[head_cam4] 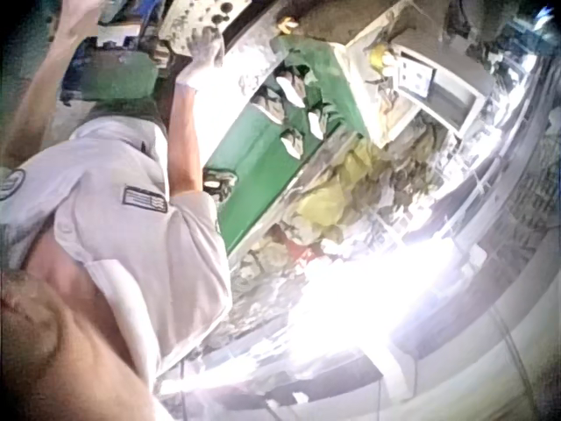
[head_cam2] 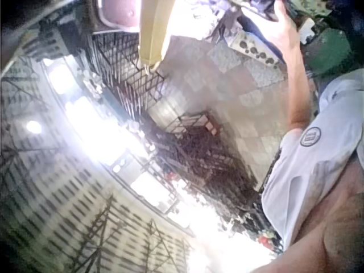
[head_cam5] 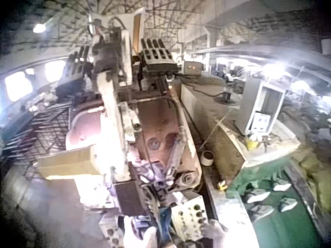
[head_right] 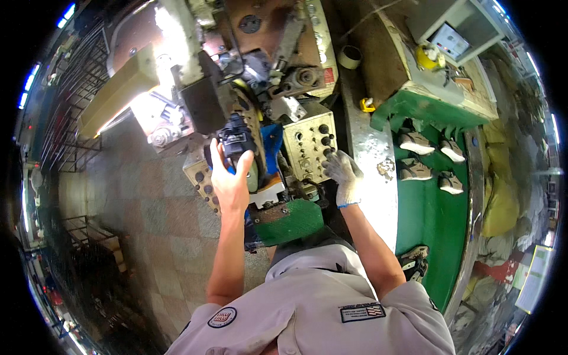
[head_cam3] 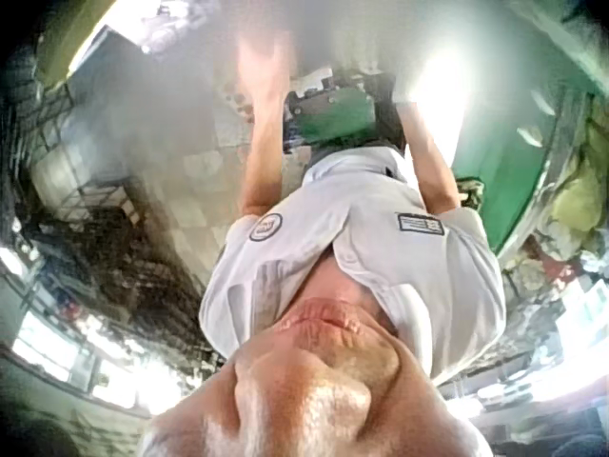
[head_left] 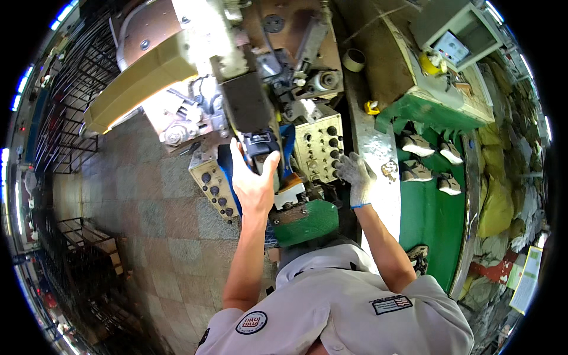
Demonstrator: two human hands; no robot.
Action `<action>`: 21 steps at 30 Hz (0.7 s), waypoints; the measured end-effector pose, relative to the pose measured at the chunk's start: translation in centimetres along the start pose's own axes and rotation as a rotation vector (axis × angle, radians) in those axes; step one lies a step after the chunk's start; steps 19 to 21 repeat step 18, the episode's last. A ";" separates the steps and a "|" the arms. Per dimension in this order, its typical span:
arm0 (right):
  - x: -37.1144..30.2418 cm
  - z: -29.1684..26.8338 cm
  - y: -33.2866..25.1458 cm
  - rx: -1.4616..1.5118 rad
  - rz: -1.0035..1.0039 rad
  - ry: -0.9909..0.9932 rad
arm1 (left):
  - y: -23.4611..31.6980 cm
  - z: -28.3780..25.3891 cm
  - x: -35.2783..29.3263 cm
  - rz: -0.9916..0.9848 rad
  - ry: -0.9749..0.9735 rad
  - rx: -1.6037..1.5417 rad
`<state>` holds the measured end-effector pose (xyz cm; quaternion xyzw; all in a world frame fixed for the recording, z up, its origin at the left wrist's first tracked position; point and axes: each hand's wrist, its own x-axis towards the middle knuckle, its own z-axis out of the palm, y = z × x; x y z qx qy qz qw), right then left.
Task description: The person picks a shoe from a conveyor belt, fits it onto a machine mold to shape the upper, operates the machine controls, and then places the shoe back onto the conveyor.
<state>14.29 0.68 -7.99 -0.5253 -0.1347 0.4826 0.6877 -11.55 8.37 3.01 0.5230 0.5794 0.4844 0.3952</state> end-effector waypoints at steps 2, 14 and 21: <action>2.2 -8.1 3.4 0.351 0.096 -0.039 | 1.9 1.9 -0.3 0.066 0.022 0.205; 1.8 -30.3 -0.1 -0.008 0.321 0.624 | 0.3 3.6 -1.1 0.039 0.090 0.367; 5.7 -39.1 -0.6 0.152 0.368 0.812 | 0.7 4.2 -0.5 0.043 -0.088 0.132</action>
